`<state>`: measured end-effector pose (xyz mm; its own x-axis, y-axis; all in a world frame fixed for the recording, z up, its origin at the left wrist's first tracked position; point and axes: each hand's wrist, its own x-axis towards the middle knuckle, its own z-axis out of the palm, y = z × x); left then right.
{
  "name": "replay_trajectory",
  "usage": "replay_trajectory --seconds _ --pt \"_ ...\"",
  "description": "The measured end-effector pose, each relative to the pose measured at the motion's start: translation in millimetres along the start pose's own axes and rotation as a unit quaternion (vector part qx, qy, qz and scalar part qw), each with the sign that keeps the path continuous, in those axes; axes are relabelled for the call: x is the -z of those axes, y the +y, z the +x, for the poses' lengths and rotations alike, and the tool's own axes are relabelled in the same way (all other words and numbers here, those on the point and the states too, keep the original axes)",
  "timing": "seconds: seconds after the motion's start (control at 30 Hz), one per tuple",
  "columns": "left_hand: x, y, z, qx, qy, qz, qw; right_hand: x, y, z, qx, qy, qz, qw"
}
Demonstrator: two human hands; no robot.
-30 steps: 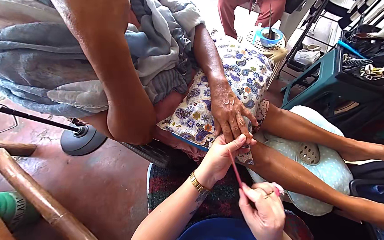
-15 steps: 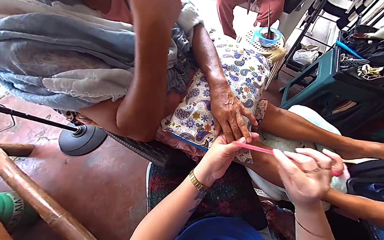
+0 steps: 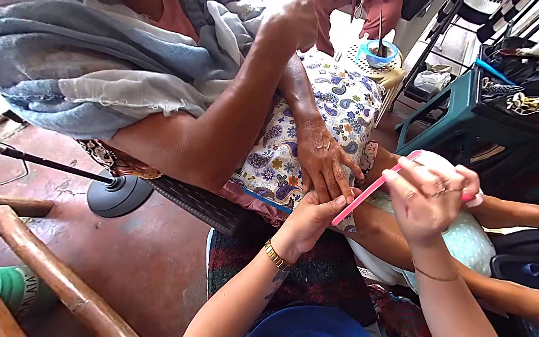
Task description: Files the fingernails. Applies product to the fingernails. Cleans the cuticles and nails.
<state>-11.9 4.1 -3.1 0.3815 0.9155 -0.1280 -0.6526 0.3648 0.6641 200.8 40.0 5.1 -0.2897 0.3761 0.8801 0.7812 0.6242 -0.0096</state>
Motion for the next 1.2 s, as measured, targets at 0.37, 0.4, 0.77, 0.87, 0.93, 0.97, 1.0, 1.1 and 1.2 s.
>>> replay_trajectory --seconds 0.37,0.4,0.77,0.87,0.93,0.97,1.0,1.1,1.2 --pt "-4.5 -2.2 1.0 -0.007 0.013 0.011 1.000 28.4 -19.7 -37.5 -0.002 -0.005 -0.067 0.998" --pt "-3.6 -1.9 0.7 -0.008 0.009 0.012 1.000 30.1 -10.4 -37.7 -0.017 0.008 -0.098 0.995" --pt "-2.8 -1.1 -1.1 -0.008 0.014 0.016 1.000 33.0 14.2 -30.7 -0.090 0.027 -0.119 0.988" --pt "-2.9 -0.9 -2.1 -0.010 0.015 0.011 1.000 39.1 6.9 -28.4 -0.121 0.022 -0.062 0.991" --pt "-3.9 -0.8 -2.5 -0.008 0.021 0.004 1.000 38.0 -15.2 -34.0 -0.111 -0.027 0.017 0.993" --pt "-4.3 -0.7 -2.3 -0.008 0.021 0.002 1.000 35.6 -20.8 -37.0 -0.112 -0.043 0.034 0.992" --pt "-4.5 -0.4 -2.1 -0.008 0.019 0.003 1.000 33.7 -20.2 -40.6 -0.118 -0.043 0.016 0.992" --pt "-4.2 -0.2 -3.0 -0.006 0.016 0.011 1.000 39.4 -6.4 -44.9 -0.226 -0.033 -0.021 0.973" --pt "-2.8 -0.3 -1.8 0.000 0.020 0.009 1.000 52.1 -34.4 -40.5 -0.371 -0.104 0.241 0.891"
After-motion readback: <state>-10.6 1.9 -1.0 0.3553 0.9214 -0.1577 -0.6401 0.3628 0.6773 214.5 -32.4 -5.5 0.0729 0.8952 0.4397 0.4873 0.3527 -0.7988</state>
